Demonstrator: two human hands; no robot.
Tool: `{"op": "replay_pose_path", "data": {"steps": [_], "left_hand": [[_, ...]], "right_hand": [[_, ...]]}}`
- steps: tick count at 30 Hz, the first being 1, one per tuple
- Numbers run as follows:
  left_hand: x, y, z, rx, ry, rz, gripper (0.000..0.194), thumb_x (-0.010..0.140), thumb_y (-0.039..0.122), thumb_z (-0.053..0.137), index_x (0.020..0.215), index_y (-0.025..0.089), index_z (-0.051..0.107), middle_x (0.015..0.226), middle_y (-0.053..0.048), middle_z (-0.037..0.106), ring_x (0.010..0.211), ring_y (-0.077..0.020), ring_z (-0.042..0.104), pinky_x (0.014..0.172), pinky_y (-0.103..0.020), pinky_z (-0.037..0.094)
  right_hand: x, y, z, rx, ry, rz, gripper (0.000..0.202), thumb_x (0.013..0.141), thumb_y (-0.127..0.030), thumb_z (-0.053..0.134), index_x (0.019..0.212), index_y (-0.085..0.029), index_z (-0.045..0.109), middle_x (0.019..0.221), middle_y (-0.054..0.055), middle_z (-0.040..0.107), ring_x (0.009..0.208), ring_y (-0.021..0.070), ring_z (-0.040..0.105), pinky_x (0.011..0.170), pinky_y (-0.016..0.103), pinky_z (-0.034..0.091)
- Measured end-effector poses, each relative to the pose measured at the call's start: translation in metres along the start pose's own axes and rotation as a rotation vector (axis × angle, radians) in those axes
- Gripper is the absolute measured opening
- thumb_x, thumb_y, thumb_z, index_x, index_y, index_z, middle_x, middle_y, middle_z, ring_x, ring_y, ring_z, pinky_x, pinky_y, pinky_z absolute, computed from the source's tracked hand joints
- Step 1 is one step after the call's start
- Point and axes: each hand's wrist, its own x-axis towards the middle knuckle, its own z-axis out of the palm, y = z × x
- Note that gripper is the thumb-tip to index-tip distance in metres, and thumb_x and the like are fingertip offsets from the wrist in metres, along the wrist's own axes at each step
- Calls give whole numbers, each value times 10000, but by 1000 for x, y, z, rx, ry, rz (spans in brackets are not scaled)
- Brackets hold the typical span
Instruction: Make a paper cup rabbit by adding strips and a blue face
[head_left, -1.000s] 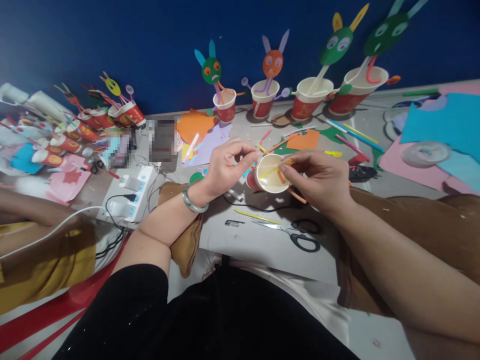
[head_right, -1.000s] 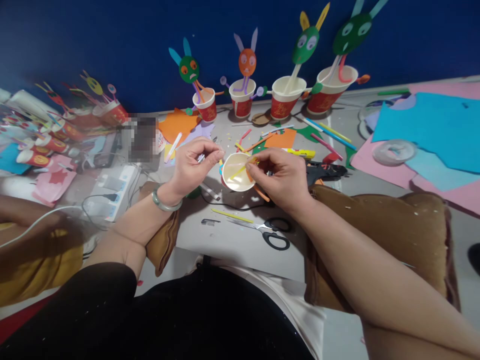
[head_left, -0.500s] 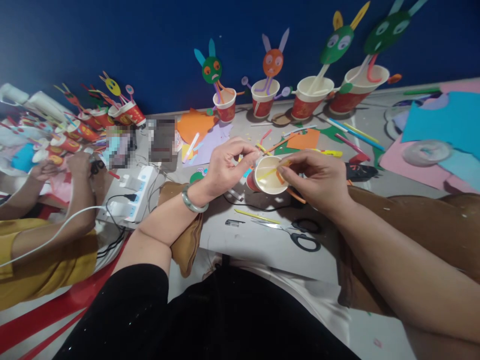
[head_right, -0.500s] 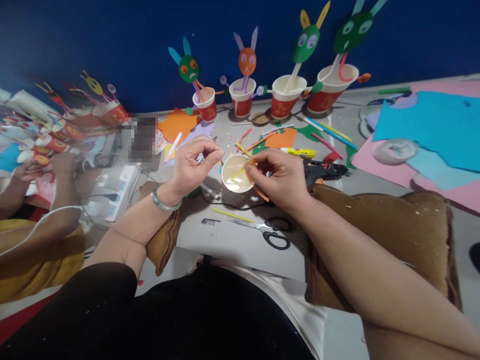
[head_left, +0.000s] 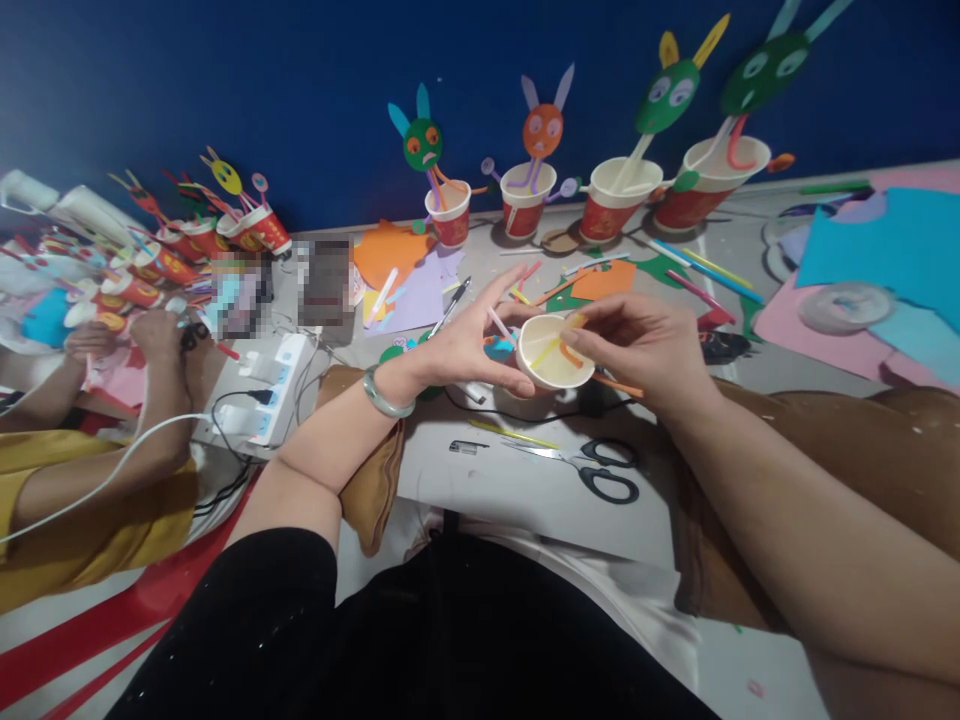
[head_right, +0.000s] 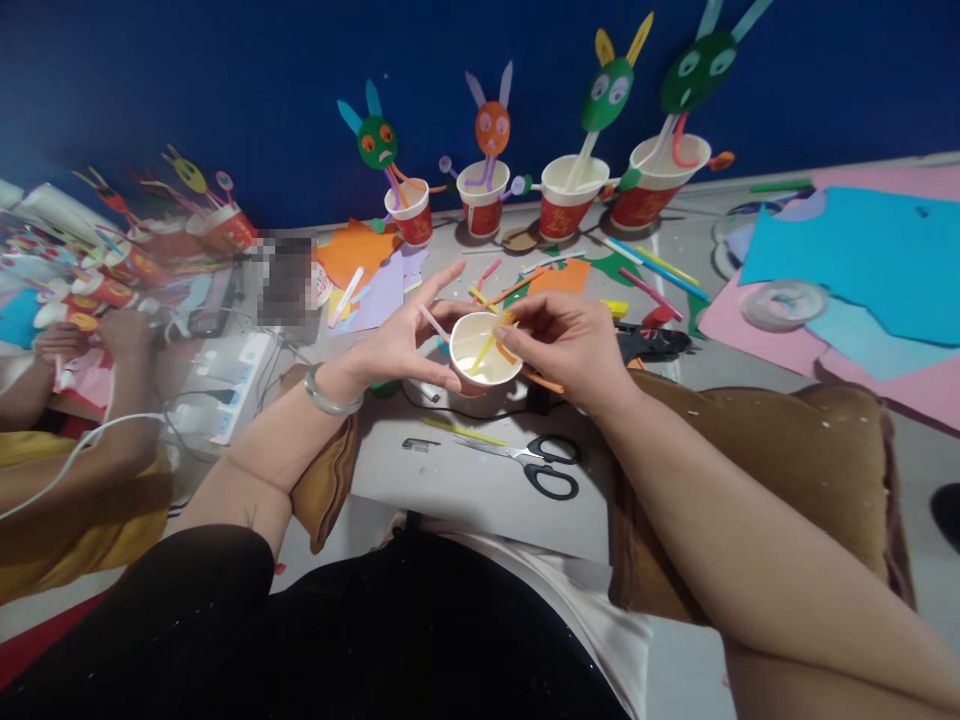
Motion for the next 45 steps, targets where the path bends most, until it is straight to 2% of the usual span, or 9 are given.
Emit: {"op": "replay_pose_path", "data": {"steps": [5, 10, 15, 21, 26, 29, 32, 38, 45], "left_hand": [[0, 10, 0, -16, -63, -31, 1303, 636, 491, 1027, 1693, 328, 283, 1279, -125, 767, 1178, -271, 787, 1000, -417, 633], [0, 21, 2, 38, -82, -20, 1112, 643, 663, 962, 1581, 271, 513, 1559, -189, 597, 1429, -353, 651, 1119, -525, 591], [2, 12, 2, 99, 84, 59, 968, 728, 624, 934, 1540, 265, 549, 1521, -167, 630, 1415, -329, 662, 1099, -503, 610], [8, 4, -1, 153, 310, 156, 912, 785, 562, 923, 1545, 284, 503, 1457, -139, 667, 1313, -288, 717, 1007, -459, 638], [7, 5, 2, -3, 245, 66, 932, 728, 720, 890, 1456, 256, 539, 1442, -163, 679, 1301, -286, 718, 1021, -425, 628], [6, 5, 3, -83, 212, 71, 901, 724, 717, 897, 1409, 252, 542, 1371, -144, 708, 1252, -272, 738, 1023, -408, 623], [5, 5, 3, -84, 157, 97, 910, 762, 722, 867, 1452, 246, 512, 1332, -128, 708, 1242, -283, 740, 1029, -440, 612], [6, 3, 5, -99, 99, 55, 1044, 710, 746, 885, 1517, 222, 481, 1464, -167, 621, 1425, -361, 613, 1167, -517, 518], [4, 10, 5, -140, 58, 10, 936, 649, 631, 975, 1377, 206, 570, 1407, -147, 671, 1305, -318, 679, 1130, -467, 537]], "right_hand": [[0, -1, -1, 28, 0, 3, 365, 665, -514, 979, 760, -247, 748, 753, 24, 775, 660, 189, 706, 624, 328, 630], [0, 1, -1, 75, -18, 31, 425, 655, -575, 984, 795, -252, 745, 796, 26, 779, 701, 202, 725, 662, 349, 640], [3, 1, 0, 255, 77, 104, 435, 766, -671, 886, 828, -261, 751, 858, 34, 775, 625, 155, 653, 573, 332, 563], [4, 5, 1, 179, 66, 3, 252, 804, -490, 905, 899, -270, 827, 899, 25, 809, 604, 135, 614, 577, 330, 540], [0, -4, 4, 109, 104, -50, 259, 818, -512, 883, 826, -259, 831, 798, 15, 775, 561, 133, 589, 542, 329, 522], [-2, -8, 4, 52, 134, -57, 327, 835, -572, 871, 758, -263, 793, 639, 8, 688, 569, 162, 598, 543, 343, 523], [-3, -7, 5, 86, 135, -69, 402, 823, -645, 868, 753, -272, 736, 638, 1, 663, 552, 157, 582, 541, 345, 522], [-3, -4, 3, 49, -5, -126, 485, 928, -718, 724, 812, -264, 598, 677, -8, 644, 547, 148, 576, 542, 332, 495], [-7, -5, -8, -328, -86, -294, 461, 1076, -684, 462, 879, -272, 522, 691, 18, 638, 600, 184, 569, 592, 359, 454]]}}
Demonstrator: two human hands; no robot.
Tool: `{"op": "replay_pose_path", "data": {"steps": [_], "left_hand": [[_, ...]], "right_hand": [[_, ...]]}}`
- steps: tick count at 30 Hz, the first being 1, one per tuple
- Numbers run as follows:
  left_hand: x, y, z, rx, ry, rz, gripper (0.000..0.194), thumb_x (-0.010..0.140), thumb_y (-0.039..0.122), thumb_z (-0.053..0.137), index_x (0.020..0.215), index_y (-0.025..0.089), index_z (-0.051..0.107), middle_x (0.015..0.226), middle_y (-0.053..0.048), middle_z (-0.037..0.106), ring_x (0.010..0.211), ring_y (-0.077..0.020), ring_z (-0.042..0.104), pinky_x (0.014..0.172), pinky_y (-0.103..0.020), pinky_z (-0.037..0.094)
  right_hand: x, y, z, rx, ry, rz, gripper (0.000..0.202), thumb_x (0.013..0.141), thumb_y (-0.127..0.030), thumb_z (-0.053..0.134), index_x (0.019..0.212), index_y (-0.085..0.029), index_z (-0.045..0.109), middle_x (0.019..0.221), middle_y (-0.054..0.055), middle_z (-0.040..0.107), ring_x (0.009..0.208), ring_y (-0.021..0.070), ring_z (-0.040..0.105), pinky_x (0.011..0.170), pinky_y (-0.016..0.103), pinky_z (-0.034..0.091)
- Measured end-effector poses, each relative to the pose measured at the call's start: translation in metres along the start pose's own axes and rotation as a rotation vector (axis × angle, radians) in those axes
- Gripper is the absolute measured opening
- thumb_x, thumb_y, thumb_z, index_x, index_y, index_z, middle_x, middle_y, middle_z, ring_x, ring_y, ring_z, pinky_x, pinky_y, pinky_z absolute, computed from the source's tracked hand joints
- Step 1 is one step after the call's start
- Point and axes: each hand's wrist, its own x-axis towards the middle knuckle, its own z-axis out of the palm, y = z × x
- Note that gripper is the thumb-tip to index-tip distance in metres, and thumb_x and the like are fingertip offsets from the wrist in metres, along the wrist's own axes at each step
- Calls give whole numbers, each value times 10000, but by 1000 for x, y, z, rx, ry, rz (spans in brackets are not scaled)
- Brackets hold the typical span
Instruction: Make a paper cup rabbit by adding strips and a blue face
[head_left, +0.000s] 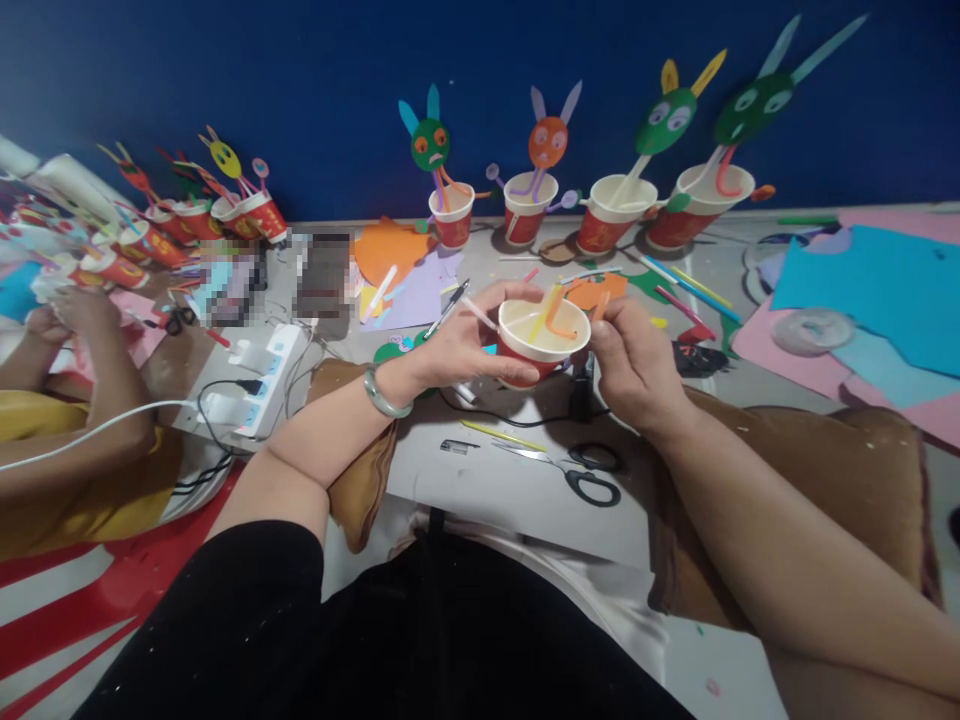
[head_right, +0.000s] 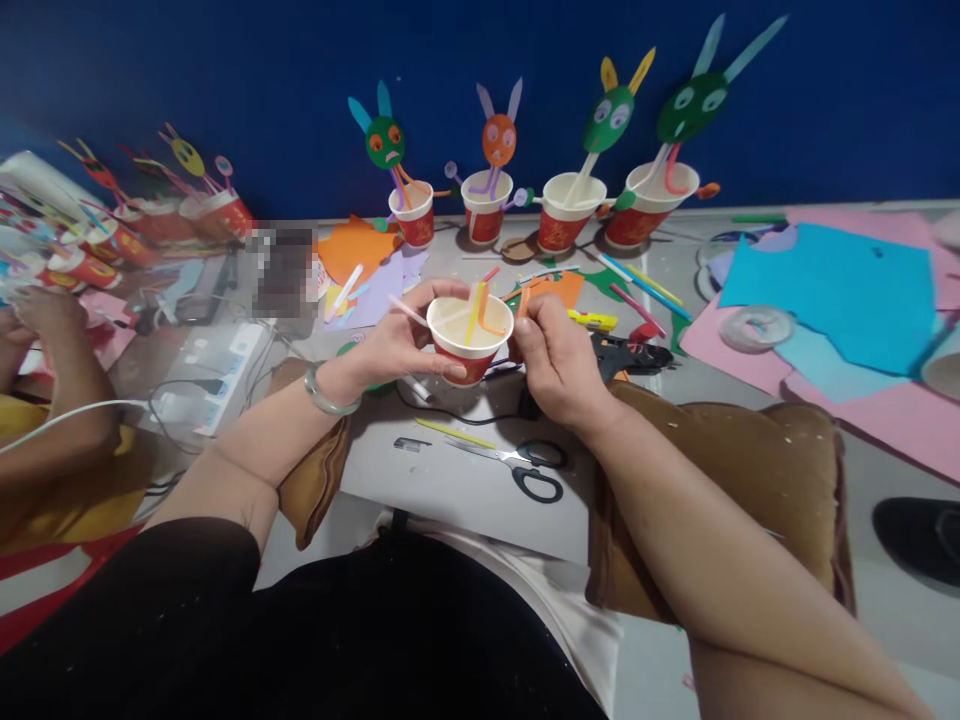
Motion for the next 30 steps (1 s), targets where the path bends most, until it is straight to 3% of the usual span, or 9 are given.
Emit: {"op": "replay_pose_path", "data": {"steps": [5, 12, 17, 23, 30], "left_hand": [[0, -1, 1, -30, 12, -1, 943, 633, 618, 988, 1365, 209, 558, 1391, -139, 676, 1296, -313, 684, 1121, -459, 537], [2, -8, 0, -64, 46, 9, 996, 627, 641, 984, 1414, 218, 543, 1475, -150, 626, 1358, -324, 656, 1158, -465, 518], [2, -8, 0, -41, 40, 18, 1025, 606, 694, 970, 1416, 211, 566, 1523, -165, 598, 1409, -351, 616, 1191, -478, 491], [1, 0, -5, 34, -12, 19, 949, 631, 683, 962, 1369, 201, 610, 1388, -138, 675, 1327, -357, 665, 1175, -551, 486], [3, -1, -4, -53, -16, -40, 1007, 579, 677, 988, 1370, 199, 588, 1394, -137, 684, 1344, -349, 655, 1162, -513, 497]], "right_hand": [[-4, 8, 0, -86, 56, -19, 367, 1038, -638, 574, 899, -299, 592, 729, 34, 652, 634, 214, 578, 632, 380, 464], [-6, 3, 12, 57, 208, -68, 266, 1036, -498, 663, 1001, -241, 720, 786, 32, 744, 572, 165, 658, 566, 328, 520], [-6, -5, 11, -32, 186, -109, 394, 1116, -468, 506, 1075, -260, 838, 680, 31, 728, 596, 185, 675, 633, 356, 561], [-5, 0, 10, 9, 164, -48, 401, 1073, -535, 583, 1136, -251, 860, 728, 40, 748, 592, 182, 652, 656, 365, 561], [-5, -1, 12, 137, 115, 8, 506, 1052, -647, 564, 1232, -252, 825, 697, 15, 688, 539, 152, 613, 565, 320, 537]]}}
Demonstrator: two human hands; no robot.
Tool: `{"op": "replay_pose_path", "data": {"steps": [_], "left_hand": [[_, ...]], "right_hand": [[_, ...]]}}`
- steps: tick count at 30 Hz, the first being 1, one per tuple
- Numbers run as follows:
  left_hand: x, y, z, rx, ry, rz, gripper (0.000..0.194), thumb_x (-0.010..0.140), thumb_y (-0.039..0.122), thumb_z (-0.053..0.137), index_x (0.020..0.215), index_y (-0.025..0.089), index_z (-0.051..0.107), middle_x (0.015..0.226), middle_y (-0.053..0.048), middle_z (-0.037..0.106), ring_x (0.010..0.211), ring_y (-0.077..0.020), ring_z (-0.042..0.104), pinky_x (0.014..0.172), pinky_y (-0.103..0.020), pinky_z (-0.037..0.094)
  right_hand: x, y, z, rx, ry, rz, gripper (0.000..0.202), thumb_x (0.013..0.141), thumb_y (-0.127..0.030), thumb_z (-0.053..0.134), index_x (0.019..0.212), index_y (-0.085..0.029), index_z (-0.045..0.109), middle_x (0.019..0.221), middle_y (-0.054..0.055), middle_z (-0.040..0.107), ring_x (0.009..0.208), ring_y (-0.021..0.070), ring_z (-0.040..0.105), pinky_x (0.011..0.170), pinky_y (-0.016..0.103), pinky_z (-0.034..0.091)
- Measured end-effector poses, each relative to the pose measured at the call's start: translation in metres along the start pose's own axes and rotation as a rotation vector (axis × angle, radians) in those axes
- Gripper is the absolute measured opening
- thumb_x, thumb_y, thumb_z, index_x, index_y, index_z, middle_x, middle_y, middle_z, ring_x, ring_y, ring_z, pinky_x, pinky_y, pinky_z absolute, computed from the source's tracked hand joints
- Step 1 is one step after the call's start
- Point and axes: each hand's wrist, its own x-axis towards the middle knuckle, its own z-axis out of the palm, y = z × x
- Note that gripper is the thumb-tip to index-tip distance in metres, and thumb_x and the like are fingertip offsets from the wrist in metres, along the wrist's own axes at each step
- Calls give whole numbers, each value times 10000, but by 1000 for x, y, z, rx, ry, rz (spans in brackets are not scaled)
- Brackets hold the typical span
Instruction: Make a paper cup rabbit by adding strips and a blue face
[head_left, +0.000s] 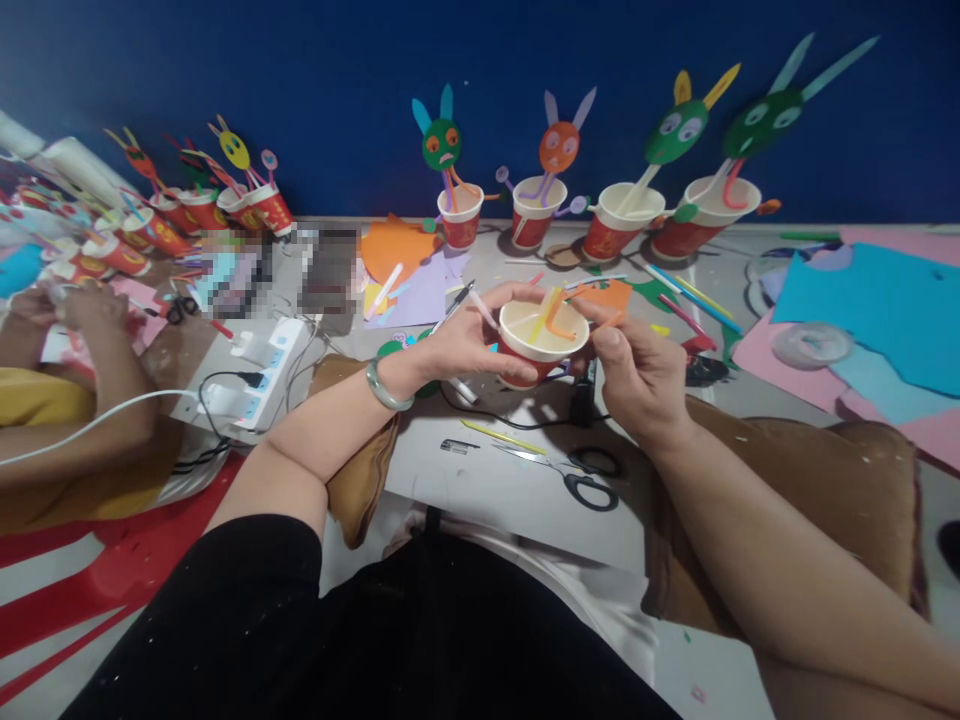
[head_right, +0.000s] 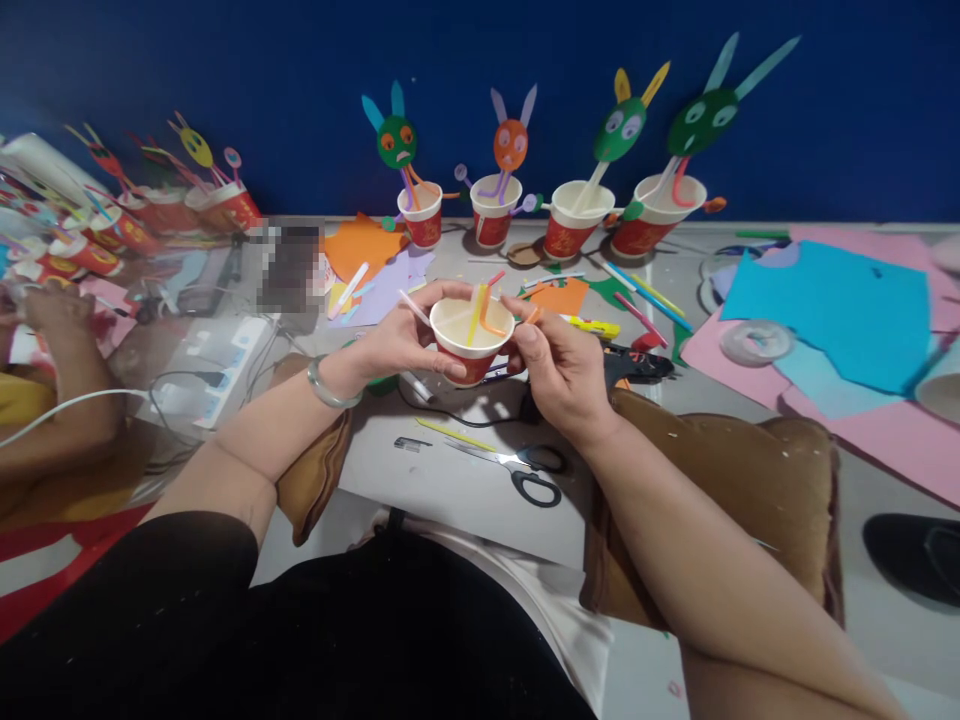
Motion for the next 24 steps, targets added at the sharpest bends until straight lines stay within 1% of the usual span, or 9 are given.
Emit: {"op": "replay_pose_path", "data": {"steps": [3, 6, 9, 11, 13, 16, 18, 21, 24], "left_hand": [[1, -1, 1, -75, -25, -48, 1009, 576, 643, 1000, 1382, 208, 575, 1385, -129, 695, 1328, -331, 664, 1137, -481, 507], [0, 0, 1, -136, -55, -80, 997, 563, 588, 1021, 1370, 210, 576, 1381, -135, 702, 1314, -319, 670, 1118, -454, 507], [-1, 3, 2, -186, -65, -119, 961, 561, 545, 1032, 1340, 199, 586, 1323, -133, 727, 1261, -300, 698, 1080, -432, 518], [-1, 5, 2, -216, -71, -145, 933, 549, 536, 1039, 1301, 197, 601, 1271, -123, 745, 1212, -288, 718, 1042, -418, 529], [-2, 7, 2, -241, -70, -167, 899, 534, 535, 1047, 1247, 197, 617, 1220, -105, 760, 1162, -274, 732, 1003, -403, 540], [-2, 10, 3, -259, -50, -181, 854, 514, 537, 1056, 1168, 193, 629, 1143, -75, 763, 1083, -240, 737, 958, -376, 553], [-3, 12, 3, -269, -37, -183, 837, 504, 530, 1061, 1137, 191, 632, 1134, -69, 757, 1063, -227, 730, 956, -368, 550], [-3, 13, 4, -280, -28, -188, 807, 493, 504, 1068, 1093, 189, 630, 1123, -58, 747, 1043, -219, 717, 957, -367, 538], [-3, 14, 4, -278, -27, -193, 769, 497, 481, 1067, 1045, 187, 614, 1055, -30, 733, 954, -177, 703, 903, -334, 541]], "right_hand": [[0, -4, 1, 2, -32, 18, 531, 1045, -686, 543, 1228, -269, 817, 702, 20, 689, 537, 153, 610, 540, 312, 531], [1, -8, 1, 20, -36, 26, 482, 1040, -669, 568, 1126, -274, 831, 644, 6, 637, 519, 144, 578, 524, 303, 508], [2, -10, 2, 56, -24, 52, 454, 998, -685, 634, 1012, -276, 830, 598, -1, 594, 499, 145, 547, 511, 312, 487], [2, -10, 2, 78, -3, 87, 458, 965, -700, 675, 991, -268, 824, 614, 2, 612, 492, 147, 549, 502, 321, 484], [3, -9, 2, 108, 16, 102, 436, 947, -683, 712, 983, -260, 816, 641, 4, 640, 487, 143, 554, 499, 323, 485], [3, -9, 2, 133, 11, 106, 368, 963, -626, 724, 946, -266, 795, 682, 16, 680, 507, 145, 575, 516, 328, 500], [3, -8, 1, 142, 5, 115, 356, 962, -612, 729, 926, -262, 781, 697, 23, 697, 521, 156, 595, 516, 333, 506], [4, -5, 0, 168, 9, 115, 363, 952, -608, 741, 922, -248, 781, 689, 12, 692, 509, 154, 595, 502, 328, 502], [3, -2, 0, 183, 5, 118, 360, 956, -619, 735, 953, -265, 803, 681, 0, 685, 499, 142, 573, 503, 321, 495]]}}
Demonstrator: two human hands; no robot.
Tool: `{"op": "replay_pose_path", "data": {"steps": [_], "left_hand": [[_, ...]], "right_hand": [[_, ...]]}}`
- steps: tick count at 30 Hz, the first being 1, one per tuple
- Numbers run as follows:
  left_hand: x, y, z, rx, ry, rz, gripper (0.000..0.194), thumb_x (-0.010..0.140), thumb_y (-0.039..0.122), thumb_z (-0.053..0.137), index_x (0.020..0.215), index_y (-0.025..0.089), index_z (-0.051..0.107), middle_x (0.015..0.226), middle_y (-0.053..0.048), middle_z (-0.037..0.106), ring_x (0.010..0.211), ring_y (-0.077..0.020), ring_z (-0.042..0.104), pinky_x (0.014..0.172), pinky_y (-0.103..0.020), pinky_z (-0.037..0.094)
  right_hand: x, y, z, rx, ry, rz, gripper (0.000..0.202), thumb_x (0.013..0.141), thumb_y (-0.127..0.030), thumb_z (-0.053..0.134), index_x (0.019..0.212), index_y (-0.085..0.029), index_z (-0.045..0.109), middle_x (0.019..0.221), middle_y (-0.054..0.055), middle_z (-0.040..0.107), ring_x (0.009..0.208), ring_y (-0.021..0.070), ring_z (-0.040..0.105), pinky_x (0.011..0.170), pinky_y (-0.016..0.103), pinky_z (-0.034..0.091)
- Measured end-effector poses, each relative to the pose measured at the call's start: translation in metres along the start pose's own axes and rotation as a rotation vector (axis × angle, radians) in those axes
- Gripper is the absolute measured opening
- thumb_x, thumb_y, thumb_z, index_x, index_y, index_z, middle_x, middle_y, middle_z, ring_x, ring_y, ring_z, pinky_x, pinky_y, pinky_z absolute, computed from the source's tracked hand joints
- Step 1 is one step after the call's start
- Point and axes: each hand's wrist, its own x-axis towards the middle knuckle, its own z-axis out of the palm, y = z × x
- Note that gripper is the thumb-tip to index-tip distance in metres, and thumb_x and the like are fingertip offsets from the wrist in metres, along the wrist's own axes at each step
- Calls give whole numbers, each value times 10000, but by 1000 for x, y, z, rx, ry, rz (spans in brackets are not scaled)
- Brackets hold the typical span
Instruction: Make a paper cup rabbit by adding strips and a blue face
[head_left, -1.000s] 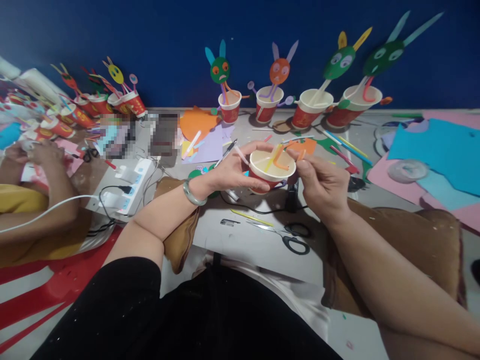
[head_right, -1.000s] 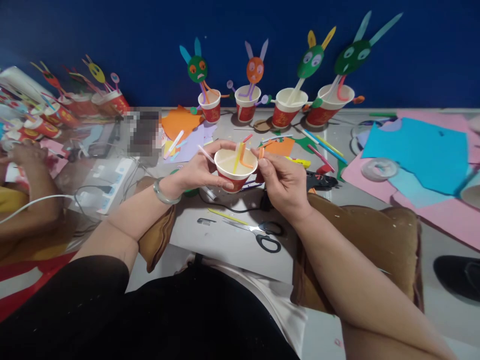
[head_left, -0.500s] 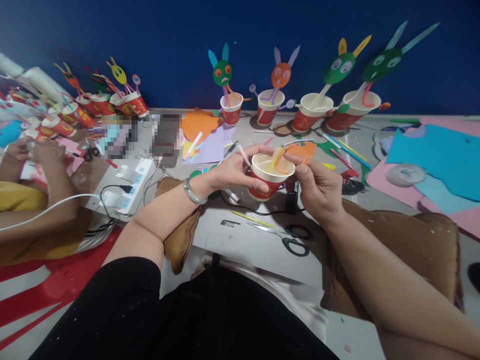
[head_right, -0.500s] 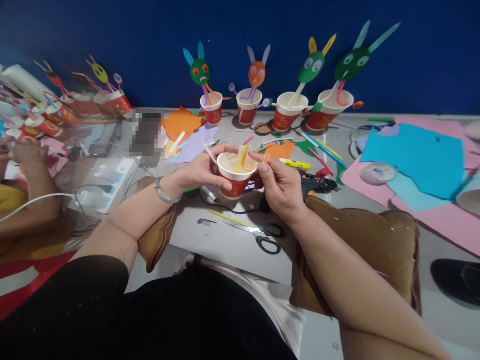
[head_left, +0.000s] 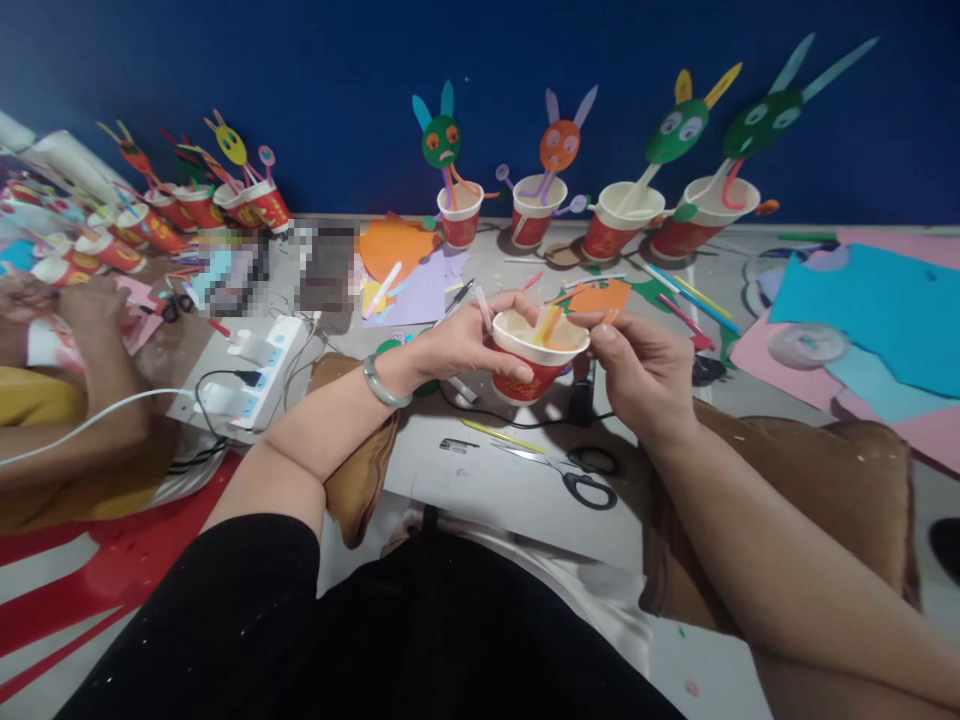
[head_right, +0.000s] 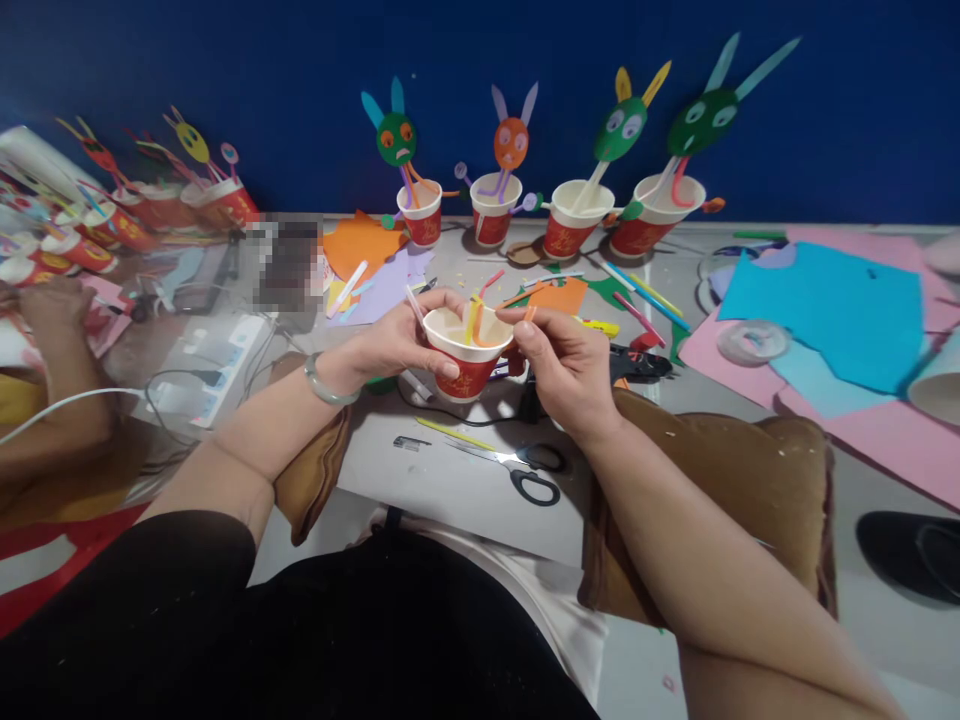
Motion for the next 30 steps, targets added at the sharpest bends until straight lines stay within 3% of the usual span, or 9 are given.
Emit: {"op": "replay_pose_path", "data": {"steps": [10, 19, 25, 30], "left_hand": [[-3, 8, 0, 119, -79, -54, 690, 578, 565, 1018, 1049, 151, 731, 987, -68, 754, 984, -228, 705, 923, -391, 551], [-2, 8, -2, 203, -67, -51, 698, 573, 625, 997, 1014, 137, 763, 1032, -84, 745, 958, -219, 680, 892, -378, 537], [0, 6, -5, 307, -82, 12, 643, 598, 607, 990, 986, 143, 770, 1045, -85, 753, 996, -225, 677, 950, -383, 529], [1, 0, -3, 370, -101, 39, 566, 625, 534, 982, 997, 159, 778, 1079, -87, 757, 1070, -259, 691, 1019, -409, 508]], "right_hand": [[4, 1, 1, 50, 32, -4, 380, 941, -637, 747, 967, -268, 831, 648, -16, 653, 471, 137, 536, 451, 314, 453], [2, 1, 0, 12, 14, -31, 341, 949, -583, 770, 946, -247, 830, 631, -16, 646, 486, 125, 555, 467, 292, 462], [3, 2, -6, -104, -2, -51, 390, 918, -647, 767, 973, -270, 848, 854, 49, 783, 714, 195, 699, 640, 346, 573], [6, -9, -16, -224, -109, -16, 321, 883, -571, 823, 1016, -280, 850, 996, 76, 810, 890, 235, 736, 674, 339, 579]]}}
